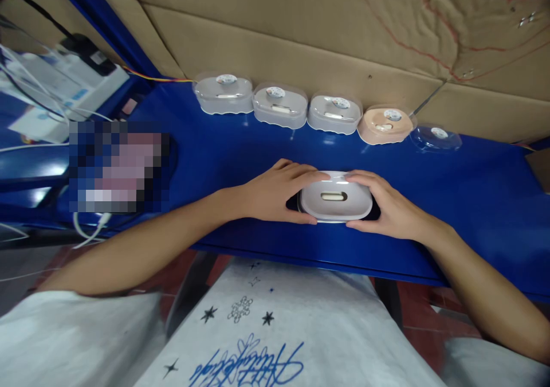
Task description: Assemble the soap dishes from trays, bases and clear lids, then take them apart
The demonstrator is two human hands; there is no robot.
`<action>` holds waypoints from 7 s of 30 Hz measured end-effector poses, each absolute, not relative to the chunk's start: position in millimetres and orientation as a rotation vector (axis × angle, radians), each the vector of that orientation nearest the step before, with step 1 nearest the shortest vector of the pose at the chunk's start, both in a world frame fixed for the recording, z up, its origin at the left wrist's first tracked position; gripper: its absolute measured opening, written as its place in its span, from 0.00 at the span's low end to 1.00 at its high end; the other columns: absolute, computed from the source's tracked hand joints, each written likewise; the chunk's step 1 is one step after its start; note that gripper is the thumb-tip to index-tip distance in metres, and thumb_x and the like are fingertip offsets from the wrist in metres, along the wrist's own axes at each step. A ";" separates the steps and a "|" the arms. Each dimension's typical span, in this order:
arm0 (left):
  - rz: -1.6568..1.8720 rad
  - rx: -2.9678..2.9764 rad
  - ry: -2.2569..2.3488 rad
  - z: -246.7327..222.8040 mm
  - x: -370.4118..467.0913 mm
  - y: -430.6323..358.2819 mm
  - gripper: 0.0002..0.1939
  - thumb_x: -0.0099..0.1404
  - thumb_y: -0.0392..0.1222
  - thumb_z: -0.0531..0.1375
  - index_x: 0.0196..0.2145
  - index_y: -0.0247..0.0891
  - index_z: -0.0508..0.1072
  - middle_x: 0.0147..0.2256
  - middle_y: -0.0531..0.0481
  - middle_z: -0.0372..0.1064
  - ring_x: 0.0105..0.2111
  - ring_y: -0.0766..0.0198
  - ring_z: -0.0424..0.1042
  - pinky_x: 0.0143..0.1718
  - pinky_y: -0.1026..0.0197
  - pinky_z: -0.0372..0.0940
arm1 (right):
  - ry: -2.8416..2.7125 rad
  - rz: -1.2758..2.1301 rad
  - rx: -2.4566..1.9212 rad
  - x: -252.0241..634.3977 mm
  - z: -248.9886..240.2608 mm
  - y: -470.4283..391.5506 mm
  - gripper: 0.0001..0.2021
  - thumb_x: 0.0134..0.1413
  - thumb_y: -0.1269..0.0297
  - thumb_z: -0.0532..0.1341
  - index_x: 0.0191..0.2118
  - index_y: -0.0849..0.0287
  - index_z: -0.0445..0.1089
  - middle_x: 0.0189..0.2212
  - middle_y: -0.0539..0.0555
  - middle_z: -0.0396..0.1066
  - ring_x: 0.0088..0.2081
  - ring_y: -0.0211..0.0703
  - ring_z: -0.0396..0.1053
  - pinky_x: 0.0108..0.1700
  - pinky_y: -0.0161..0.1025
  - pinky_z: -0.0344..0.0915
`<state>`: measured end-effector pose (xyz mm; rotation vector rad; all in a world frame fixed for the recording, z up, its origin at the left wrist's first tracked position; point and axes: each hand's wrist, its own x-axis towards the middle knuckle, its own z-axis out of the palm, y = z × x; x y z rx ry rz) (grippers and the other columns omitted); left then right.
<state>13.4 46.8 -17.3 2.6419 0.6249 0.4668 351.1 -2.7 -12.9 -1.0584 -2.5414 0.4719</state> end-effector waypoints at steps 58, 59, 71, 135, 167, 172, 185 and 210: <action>0.427 2.497 0.655 -20.6 18.8 43.9 0.57 0.68 0.63 0.73 0.81 0.46 0.49 0.75 0.33 0.61 0.71 0.32 0.62 0.72 0.34 0.53 | -2.390 -0.144 -1.481 389.3 38.1 -6.0 0.37 0.66 0.37 0.67 0.74 0.45 0.65 0.71 0.64 0.70 0.68 0.74 0.69 0.67 0.67 0.62; 0.447 2.470 0.674 -22.4 21.0 43.1 0.61 0.65 0.65 0.74 0.82 0.45 0.47 0.75 0.32 0.61 0.71 0.31 0.62 0.72 0.33 0.52 | -2.437 -0.099 -1.375 374.6 38.1 -13.6 0.38 0.66 0.37 0.68 0.76 0.42 0.63 0.71 0.63 0.69 0.68 0.74 0.69 0.67 0.68 0.63; 0.480 2.436 0.609 -30.6 29.1 36.2 0.67 0.65 0.73 0.72 0.83 0.45 0.38 0.78 0.31 0.53 0.72 0.31 0.61 0.73 0.32 0.48 | -2.572 0.100 -1.104 325.1 12.0 -33.4 0.47 0.67 0.44 0.69 0.82 0.34 0.45 0.75 0.64 0.59 0.72 0.77 0.64 0.66 0.73 0.66; 0.394 2.554 0.657 -26.1 19.9 44.1 0.47 0.80 0.65 0.58 0.83 0.45 0.42 0.76 0.35 0.58 0.74 0.38 0.61 0.73 0.39 0.53 | -2.582 0.163 -1.294 361.6 19.3 -12.8 0.32 0.67 0.51 0.67 0.72 0.44 0.61 0.76 0.60 0.63 0.76 0.71 0.61 0.72 0.75 0.56; 0.962 2.297 1.727 -13.4 -39.3 134.6 0.32 0.73 0.48 0.59 0.71 0.41 0.63 0.75 0.32 0.55 0.76 0.39 0.56 0.75 0.34 0.53 | -1.702 -0.213 -2.030 462.2 -29.4 74.0 0.35 0.65 0.53 0.57 0.71 0.69 0.59 0.74 0.87 0.48 0.77 0.75 0.47 0.71 0.75 0.45; 0.650 2.264 2.042 -8.2 -67.6 142.6 0.41 0.71 0.52 0.59 0.77 0.42 0.56 0.80 0.32 0.45 0.80 0.34 0.46 0.74 0.23 0.45 | -1.581 -0.305 -1.987 456.5 -33.8 76.8 0.28 0.64 0.58 0.58 0.66 0.66 0.64 0.70 0.85 0.55 0.73 0.77 0.54 0.70 0.76 0.48; 0.328 2.266 2.328 25.2 -77.5 104.5 0.41 0.71 0.70 0.61 0.66 0.35 0.71 0.69 0.27 0.61 0.69 0.18 0.57 0.68 0.14 0.44 | -2.042 -0.478 -1.432 404.5 -36.0 60.1 0.12 0.69 0.62 0.59 0.54 0.54 0.74 0.63 0.66 0.72 0.65 0.67 0.70 0.64 0.67 0.59; 0.563 2.418 0.780 -21.8 34.5 26.3 0.58 0.62 0.67 0.76 0.78 0.48 0.54 0.76 0.33 0.53 0.76 0.34 0.53 0.76 0.32 0.54 | -2.521 0.243 -0.791 327.3 -25.6 1.7 0.55 0.63 0.38 0.71 0.83 0.53 0.44 0.74 0.72 0.65 0.73 0.69 0.67 0.68 0.66 0.70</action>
